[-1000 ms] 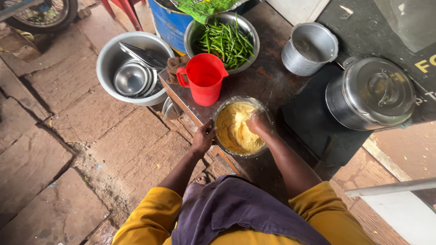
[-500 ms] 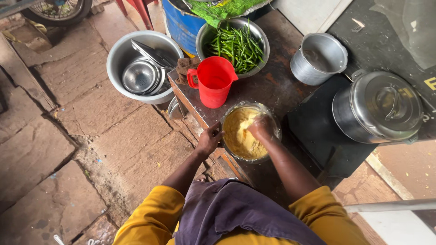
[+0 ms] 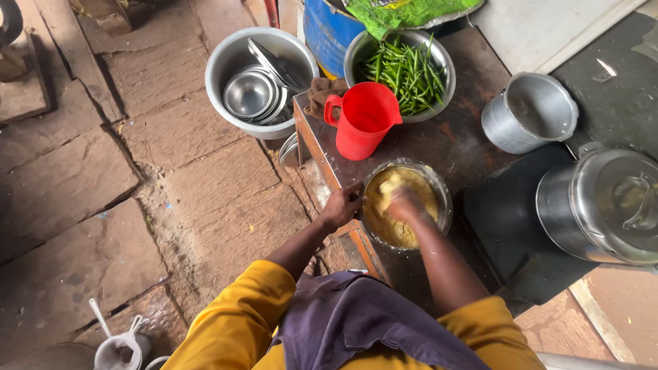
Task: The person mixes a yellow dough-like substance in a metal bowl using their right hand. They periodically pour water from a red plastic jug into the bowl to adjust the consistency while kneading.
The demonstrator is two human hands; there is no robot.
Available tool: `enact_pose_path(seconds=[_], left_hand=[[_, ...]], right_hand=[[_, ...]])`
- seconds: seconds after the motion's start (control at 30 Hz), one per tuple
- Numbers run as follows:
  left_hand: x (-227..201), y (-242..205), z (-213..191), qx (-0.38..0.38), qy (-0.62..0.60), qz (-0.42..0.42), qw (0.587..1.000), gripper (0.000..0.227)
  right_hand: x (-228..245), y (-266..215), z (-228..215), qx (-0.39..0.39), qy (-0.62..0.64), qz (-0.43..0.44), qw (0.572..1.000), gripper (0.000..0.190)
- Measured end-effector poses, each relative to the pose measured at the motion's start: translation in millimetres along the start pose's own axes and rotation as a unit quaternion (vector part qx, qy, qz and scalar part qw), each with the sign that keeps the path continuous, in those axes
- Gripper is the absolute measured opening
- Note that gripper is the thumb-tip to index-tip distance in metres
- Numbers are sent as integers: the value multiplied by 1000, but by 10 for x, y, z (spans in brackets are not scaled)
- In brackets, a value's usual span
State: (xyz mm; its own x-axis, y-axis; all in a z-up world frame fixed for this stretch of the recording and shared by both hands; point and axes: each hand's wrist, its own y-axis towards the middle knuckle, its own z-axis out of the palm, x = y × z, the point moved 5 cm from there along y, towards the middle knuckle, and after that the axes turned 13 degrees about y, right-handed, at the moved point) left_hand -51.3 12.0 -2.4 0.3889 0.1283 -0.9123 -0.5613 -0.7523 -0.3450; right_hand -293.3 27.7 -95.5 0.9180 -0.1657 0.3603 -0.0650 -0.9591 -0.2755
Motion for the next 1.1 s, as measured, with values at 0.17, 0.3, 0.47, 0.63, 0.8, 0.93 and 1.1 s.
enact_pose_path(seconds=[0.17,0.3,0.47,0.63,0.8,0.93,1.1], left_hand=[[108,46,-11,2,-69,9,998,50],[107,30,15,2,-17,-10,1000,60],[-48,-67,-49,1,-15,-19,1000,61],[-179,-119,-71,11,18,-19,1000,62],[-157,-140,-37,17,-1,-20,1000,59],[-160,-113,-75,12,-18,-20,1000,58],[-160,-106,-67,28,10,-32,999,63]], right_hand=[[115,49,25,56,5,18,998,34],[-137,-28,-332,-91,-13,7,996,58],[343,-31,185,15,49,-78,996,30],[271,-50,116,98,65,88,989,31],[-190,-178,-257,25,240,107,964,56],[-375,-313,-275,-27,188,49,981,57],[-267,-383,-405,-162,125,46,978,50]])
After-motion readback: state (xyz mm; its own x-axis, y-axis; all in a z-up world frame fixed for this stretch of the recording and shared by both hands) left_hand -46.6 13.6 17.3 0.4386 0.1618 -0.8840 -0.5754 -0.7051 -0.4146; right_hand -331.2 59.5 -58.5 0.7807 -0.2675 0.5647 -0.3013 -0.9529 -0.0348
